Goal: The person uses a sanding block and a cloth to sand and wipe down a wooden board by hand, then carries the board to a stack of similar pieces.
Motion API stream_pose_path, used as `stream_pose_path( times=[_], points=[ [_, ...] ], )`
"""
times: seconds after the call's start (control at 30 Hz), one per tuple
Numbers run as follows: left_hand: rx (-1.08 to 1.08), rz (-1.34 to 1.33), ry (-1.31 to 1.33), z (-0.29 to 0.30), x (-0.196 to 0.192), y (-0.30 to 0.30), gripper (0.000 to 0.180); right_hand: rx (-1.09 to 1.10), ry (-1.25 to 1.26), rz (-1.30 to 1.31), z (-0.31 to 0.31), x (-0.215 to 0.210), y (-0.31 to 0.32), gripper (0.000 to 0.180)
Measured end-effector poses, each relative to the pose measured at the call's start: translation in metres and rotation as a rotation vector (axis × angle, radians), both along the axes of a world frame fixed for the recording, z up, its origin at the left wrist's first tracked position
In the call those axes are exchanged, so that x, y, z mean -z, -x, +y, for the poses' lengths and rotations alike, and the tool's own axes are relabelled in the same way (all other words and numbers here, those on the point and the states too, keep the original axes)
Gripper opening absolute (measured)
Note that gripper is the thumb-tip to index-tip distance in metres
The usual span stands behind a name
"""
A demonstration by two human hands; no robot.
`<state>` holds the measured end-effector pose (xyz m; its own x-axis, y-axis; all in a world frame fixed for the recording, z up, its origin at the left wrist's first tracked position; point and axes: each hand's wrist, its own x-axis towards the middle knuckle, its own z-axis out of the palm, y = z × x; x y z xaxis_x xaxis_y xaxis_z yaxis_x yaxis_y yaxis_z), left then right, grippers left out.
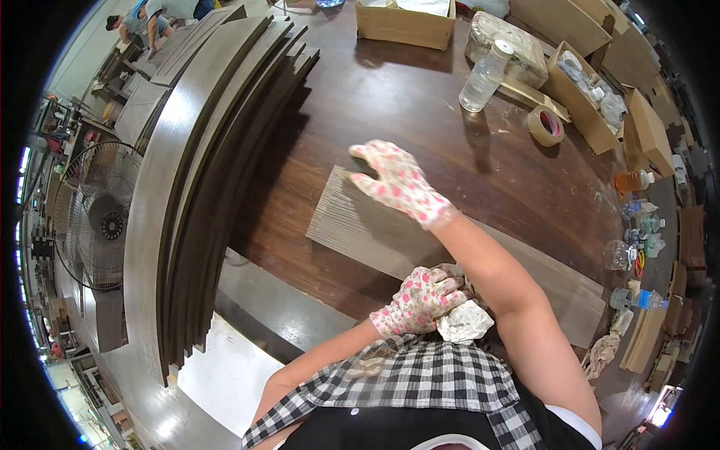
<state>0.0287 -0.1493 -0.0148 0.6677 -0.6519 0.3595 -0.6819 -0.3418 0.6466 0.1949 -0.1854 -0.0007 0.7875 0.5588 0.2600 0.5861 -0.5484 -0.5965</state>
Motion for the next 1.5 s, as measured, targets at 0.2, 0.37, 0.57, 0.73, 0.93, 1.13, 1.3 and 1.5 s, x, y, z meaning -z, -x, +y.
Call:
stream_pose_path(
  times=[0.2,0.37,0.57,0.73,0.93,1.13,1.3,1.5],
  points=[
    [0.000,-0.033,-0.187,0.007,0.010,-0.001,0.043,-0.065,0.011,-0.062,-0.002,0.003,-0.001,0.040],
    [-0.074,-0.178,-0.078,0.021,0.039,-0.011,0.041,0.087,0.044,0.060,-0.114,0.006,0.058,0.042],
    [-0.147,-0.237,-0.157,-0.019,0.032,0.007,0.037,0.490,0.171,0.147,-0.340,-0.020,0.167,0.041],
    [-0.181,-0.269,-0.198,-0.015,0.043,0.009,0.033,0.923,0.502,0.148,-0.428,-0.033,0.218,0.037],
    [-0.241,-0.315,-0.157,-0.025,0.041,0.015,0.030,0.580,0.188,-0.048,-0.335,-0.011,0.184,0.038],
    [-0.289,-0.322,-0.163,-0.029,0.039,0.021,0.038,0.824,0.331,-0.029,-0.443,-0.006,0.229,0.038],
    [-0.337,-0.339,-0.167,-0.029,0.049,0.017,0.037,1.258,0.711,0.002,-0.526,-0.013,0.256,0.038],
    [-0.369,-0.353,-0.158,-0.021,0.044,0.019,0.031,1.277,0.626,-0.025,-0.506,-0.008,0.259,0.045]
  ],
)
